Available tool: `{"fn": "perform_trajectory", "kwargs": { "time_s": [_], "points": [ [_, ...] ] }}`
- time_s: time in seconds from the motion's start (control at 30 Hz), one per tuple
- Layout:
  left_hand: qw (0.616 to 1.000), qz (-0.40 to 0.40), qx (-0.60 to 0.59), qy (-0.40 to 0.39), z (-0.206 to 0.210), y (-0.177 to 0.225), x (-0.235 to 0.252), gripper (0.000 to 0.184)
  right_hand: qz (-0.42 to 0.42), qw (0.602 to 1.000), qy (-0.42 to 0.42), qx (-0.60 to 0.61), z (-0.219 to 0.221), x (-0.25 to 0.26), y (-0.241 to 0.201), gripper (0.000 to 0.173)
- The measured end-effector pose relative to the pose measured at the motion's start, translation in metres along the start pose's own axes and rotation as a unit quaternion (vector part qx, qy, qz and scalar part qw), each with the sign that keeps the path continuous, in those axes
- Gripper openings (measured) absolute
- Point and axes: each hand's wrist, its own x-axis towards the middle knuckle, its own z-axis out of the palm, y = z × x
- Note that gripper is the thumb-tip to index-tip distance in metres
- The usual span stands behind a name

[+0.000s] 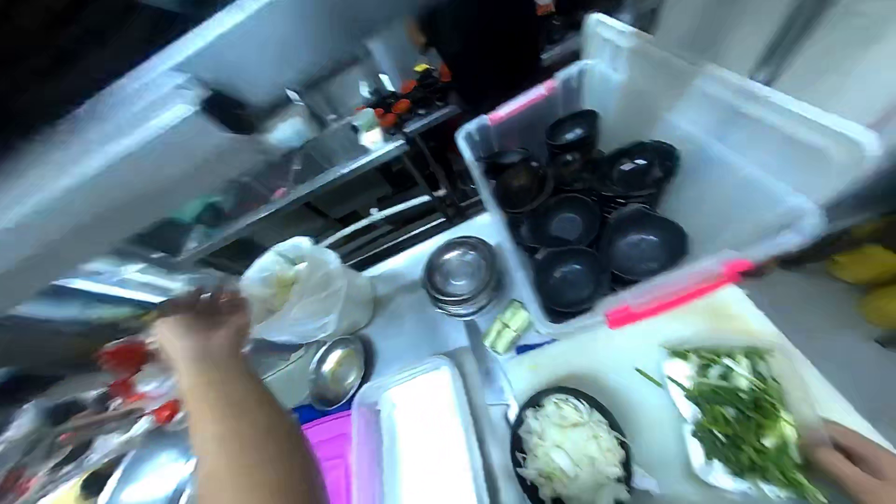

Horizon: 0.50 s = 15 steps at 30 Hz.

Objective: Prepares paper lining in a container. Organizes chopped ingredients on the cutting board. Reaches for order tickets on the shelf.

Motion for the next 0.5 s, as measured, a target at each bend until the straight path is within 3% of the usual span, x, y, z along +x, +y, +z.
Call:
{"fn": "perform_trajectory", "kwargs": {
  "time_s": [0.13,0.2,0.23,0.3,0.37,0.43,0.5],
  "points": [
    [0.995,-0.087,0.013,-0.053,0.042,-0.016,-0.124,0.027,0.012,1.000,0.025,-0.013,0.001,0.003,0.002,0.026],
    [0.969,-0.162,0.025,-0.184,0.043,-0.034,-0.188,0.041,0.030,0.999,0.019,0.004,0.000,-0.001,-0.005,0.028],
    [0.939,-0.202,0.020,-0.277,0.038,-0.046,-0.217,0.044,0.036,0.999,0.017,0.014,-0.001,-0.003,-0.006,0.029],
    [0.865,-0.242,0.062,-0.436,0.040,-0.074,-0.276,0.029,0.039,0.998,0.019,0.037,0.001,-0.004,-0.007,0.031],
    [0.822,-0.256,0.118,-0.495,0.057,-0.102,-0.344,0.020,0.036,0.998,0.026,0.054,0.003,-0.003,-0.007,0.029],
    [0.796,-0.234,0.175,-0.530,0.076,-0.131,-0.398,0.021,0.024,0.998,0.033,0.057,0.005,-0.001,-0.007,0.028],
    [0.723,-0.171,0.292,-0.603,0.095,-0.161,-0.424,0.024,0.014,0.998,0.042,0.053,0.005,0.000,-0.008,0.026]
  ]
}}
